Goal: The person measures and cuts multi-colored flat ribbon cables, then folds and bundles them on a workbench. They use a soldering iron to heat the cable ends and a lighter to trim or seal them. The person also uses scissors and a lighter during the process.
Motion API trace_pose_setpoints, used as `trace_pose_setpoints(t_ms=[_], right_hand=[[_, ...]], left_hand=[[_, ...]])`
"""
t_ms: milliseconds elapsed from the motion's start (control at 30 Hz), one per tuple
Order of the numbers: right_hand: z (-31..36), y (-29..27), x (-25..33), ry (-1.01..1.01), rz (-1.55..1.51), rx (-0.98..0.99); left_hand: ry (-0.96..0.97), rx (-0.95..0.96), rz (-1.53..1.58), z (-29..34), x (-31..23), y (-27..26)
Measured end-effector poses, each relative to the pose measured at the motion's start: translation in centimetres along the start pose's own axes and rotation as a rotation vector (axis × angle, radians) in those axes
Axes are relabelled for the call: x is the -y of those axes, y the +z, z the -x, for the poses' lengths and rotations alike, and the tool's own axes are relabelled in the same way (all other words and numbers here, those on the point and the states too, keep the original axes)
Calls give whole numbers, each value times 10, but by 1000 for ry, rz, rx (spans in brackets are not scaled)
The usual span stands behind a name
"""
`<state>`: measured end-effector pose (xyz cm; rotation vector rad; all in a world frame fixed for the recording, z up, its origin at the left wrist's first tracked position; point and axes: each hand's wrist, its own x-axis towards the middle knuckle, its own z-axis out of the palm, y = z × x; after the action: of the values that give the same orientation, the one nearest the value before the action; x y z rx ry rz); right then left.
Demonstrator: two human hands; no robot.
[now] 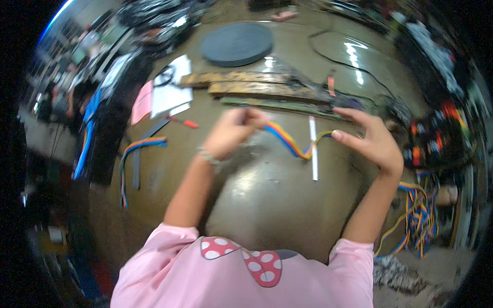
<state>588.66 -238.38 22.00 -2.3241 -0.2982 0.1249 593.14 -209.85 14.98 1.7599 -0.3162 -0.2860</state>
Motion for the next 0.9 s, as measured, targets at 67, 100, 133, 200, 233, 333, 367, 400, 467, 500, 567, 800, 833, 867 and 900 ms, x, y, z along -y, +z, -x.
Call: trace_pose_setpoints(t_ms=[67, 100, 133, 200, 233, 333, 367, 400, 467, 500, 567, 800, 833, 867, 900], right_hand=[[-17, 38, 17, -108, -166, 102], [-21, 56, 24, -123, -268, 163], [-27, 69, 27, -111, -232, 125], [-31, 84, 30, -43, -391, 62], [-31, 87, 29, 2, -465, 45], [-26, 70, 24, 56, -320, -129], [-23, 59, 20, 32, -337, -201], [-20, 45, 15, 83, -288, -332], [-10, 14, 1, 124, -263, -565], [-2, -2, -11, 150, -285, -677], [21, -42, -40, 215, -161, -766], [136, -132, -120, 316, 699, -1263], [151, -136, -118, 276, 734, -1357], [163, -137, -114, 245, 678, -1429], [173, -138, -108, 203, 625, -1526]], left_hand=[[117, 109, 161, -1, -1, 22], [203, 89, 222, -2, -2, 29], [212, 88, 323, -1, -2, 32], [172, 87, 253, 1, -2, 25], [147, 93, 221, 3, -2, 18], [-34, 157, 291, 5, -2, -3], [-76, 179, 300, 4, 0, -10], [-32, 139, 149, 2, 2, -15], [54, -56, -310, 0, 10, -20], [85, -142, -524, 0, 16, -20], [-43, -150, -770, -1, 28, -16], [-152, -74, -1111, 1, 47, 8], [-106, -57, -1112, 3, 46, 5], [-90, -14, -1099, 5, 44, 1], [-22, -8, -1078, 8, 42, -4]])
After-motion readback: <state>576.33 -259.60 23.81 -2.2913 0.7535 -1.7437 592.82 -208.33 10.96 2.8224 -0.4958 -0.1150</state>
